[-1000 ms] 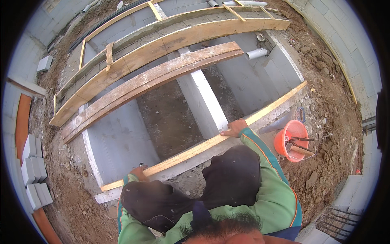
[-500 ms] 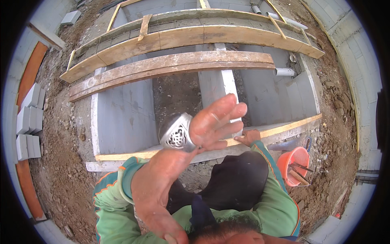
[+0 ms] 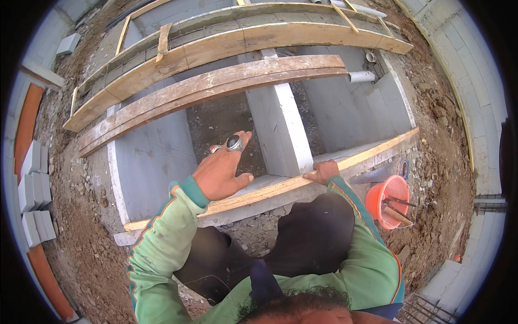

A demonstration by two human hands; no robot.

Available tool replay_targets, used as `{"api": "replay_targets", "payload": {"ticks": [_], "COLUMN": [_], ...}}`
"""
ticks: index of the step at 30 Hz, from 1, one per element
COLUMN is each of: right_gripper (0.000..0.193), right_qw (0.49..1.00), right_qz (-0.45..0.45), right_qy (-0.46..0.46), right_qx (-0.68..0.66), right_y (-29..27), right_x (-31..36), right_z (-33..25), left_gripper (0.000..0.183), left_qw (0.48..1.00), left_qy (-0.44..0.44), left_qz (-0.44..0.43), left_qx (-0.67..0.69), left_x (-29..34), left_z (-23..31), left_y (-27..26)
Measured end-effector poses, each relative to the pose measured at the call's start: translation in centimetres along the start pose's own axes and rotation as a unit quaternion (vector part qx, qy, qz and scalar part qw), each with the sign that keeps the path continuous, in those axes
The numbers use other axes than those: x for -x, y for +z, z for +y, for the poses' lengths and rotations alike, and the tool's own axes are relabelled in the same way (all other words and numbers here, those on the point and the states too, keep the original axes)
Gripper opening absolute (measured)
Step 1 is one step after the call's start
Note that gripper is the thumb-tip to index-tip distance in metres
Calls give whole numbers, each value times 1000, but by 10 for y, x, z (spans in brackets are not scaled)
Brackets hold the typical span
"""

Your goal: The person measures a curved wooden plank with a tape measure, marks it with a pencil, and then cuts a section off using a hand saw.

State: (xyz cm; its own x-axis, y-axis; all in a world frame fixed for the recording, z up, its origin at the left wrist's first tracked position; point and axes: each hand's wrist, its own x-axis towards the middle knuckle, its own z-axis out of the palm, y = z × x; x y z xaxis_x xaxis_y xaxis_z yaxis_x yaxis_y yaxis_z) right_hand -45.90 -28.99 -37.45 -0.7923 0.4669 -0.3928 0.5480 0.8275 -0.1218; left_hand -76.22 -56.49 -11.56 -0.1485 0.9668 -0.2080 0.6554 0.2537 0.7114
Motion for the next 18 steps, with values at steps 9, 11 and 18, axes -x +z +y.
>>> {"api": "replay_targets", "payload": {"ticks": [9, 11, 18], "right_gripper": [90, 90, 93], "right_qw": [998, 997, 999], "right_qz": [-58, -71, -50], "right_qy": [1, 3, -2], "right_qx": [-1, 6, -14], "right_y": [-11, -12, -1], "right_x": [-13, -6, -5], "right_z": [-7, -4, -4], "left_gripper": [69, 68, 71], "left_qw": [978, 984, 977], "left_qy": [-93, -67, -109], "left_qz": [-185, -155, -180], "left_qx": [-29, 53, 42], "left_x": [-7, -12, -15], "left_z": [-43, -34, -41], "left_y": [18, 22, 22]}}
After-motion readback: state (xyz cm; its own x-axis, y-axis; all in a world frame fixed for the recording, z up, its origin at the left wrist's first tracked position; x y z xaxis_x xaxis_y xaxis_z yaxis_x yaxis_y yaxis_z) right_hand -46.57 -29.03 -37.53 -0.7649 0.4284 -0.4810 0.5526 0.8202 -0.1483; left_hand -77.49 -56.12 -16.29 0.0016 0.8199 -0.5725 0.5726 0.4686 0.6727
